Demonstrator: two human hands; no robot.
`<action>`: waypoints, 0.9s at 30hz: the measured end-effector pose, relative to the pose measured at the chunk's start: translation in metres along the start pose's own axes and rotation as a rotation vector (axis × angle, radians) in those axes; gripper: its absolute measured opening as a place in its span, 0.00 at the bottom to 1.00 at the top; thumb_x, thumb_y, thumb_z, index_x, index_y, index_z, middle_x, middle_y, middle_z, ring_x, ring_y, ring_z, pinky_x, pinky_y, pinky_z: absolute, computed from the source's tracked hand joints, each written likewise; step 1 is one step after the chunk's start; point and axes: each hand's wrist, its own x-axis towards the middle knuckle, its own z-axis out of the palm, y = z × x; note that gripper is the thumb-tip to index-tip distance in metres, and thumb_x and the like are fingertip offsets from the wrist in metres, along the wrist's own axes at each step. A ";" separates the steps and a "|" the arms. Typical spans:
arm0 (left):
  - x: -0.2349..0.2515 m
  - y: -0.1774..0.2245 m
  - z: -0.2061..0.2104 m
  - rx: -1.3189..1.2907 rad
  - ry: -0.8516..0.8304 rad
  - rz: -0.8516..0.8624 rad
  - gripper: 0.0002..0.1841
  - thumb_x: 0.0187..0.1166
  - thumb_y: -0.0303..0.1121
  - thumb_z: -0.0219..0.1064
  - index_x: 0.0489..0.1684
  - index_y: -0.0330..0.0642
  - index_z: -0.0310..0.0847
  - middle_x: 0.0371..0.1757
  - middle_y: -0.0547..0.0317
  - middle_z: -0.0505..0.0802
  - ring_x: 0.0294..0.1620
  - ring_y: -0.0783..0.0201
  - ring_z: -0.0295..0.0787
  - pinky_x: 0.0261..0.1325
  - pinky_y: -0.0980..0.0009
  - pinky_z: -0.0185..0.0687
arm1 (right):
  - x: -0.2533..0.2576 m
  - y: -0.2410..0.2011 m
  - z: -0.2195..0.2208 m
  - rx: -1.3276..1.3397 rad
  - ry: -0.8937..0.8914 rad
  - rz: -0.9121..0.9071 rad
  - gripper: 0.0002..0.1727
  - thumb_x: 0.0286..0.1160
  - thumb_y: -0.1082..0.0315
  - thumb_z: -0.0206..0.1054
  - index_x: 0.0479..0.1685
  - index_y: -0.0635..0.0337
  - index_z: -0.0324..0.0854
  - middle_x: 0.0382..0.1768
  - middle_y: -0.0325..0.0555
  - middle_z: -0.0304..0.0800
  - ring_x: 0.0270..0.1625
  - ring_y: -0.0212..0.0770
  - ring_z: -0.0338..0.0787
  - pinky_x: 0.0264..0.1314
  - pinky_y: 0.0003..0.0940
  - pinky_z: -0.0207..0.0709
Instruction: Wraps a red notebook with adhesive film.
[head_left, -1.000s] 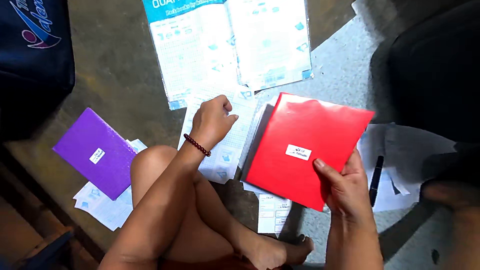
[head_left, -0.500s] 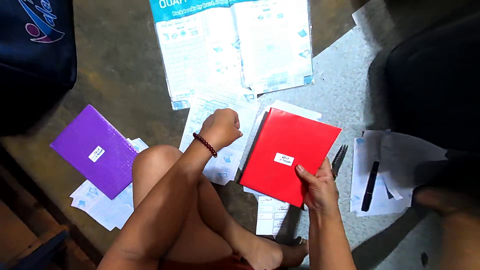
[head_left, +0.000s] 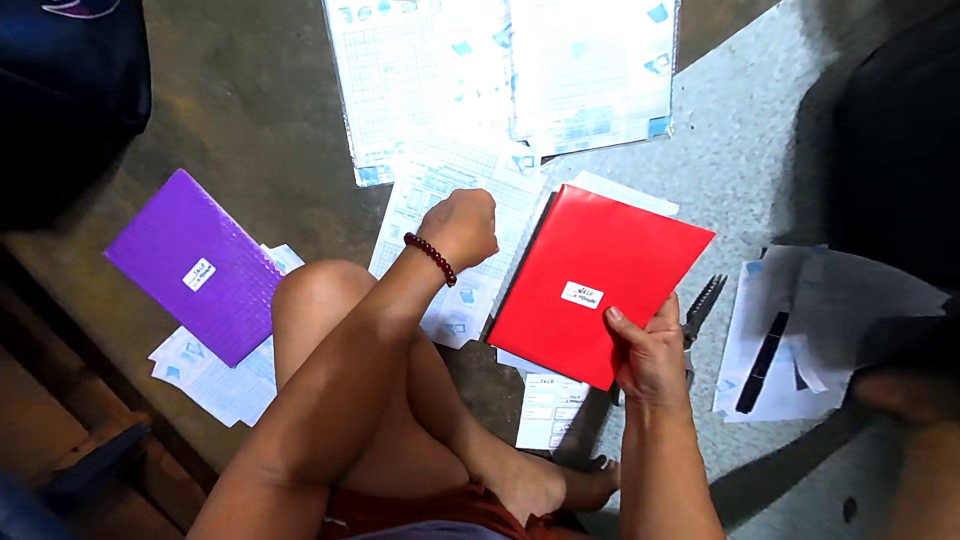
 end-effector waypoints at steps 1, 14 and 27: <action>0.000 0.000 0.000 0.001 0.003 0.002 0.07 0.77 0.32 0.72 0.44 0.37 0.87 0.37 0.49 0.90 0.41 0.52 0.88 0.46 0.48 0.83 | 0.000 0.000 0.000 -0.002 -0.002 0.000 0.30 0.71 0.87 0.55 0.71 0.50 0.60 0.50 0.28 0.91 0.48 0.25 0.94 0.51 0.24 0.91; 0.004 0.000 -0.002 0.012 0.004 0.003 0.06 0.77 0.32 0.72 0.39 0.38 0.86 0.35 0.50 0.89 0.39 0.52 0.87 0.44 0.49 0.82 | 0.002 0.001 0.001 -0.002 -0.009 -0.020 0.30 0.70 0.87 0.56 0.69 0.50 0.61 0.49 0.28 0.92 0.48 0.25 0.94 0.51 0.25 0.91; 0.001 0.003 -0.005 -0.005 -0.058 -0.043 0.10 0.81 0.33 0.68 0.49 0.35 0.85 0.42 0.47 0.90 0.45 0.52 0.87 0.54 0.50 0.80 | -0.001 -0.004 0.009 0.064 0.036 0.019 0.33 0.64 0.87 0.57 0.75 0.60 0.59 0.49 0.31 0.93 0.45 0.26 0.96 0.47 0.24 0.92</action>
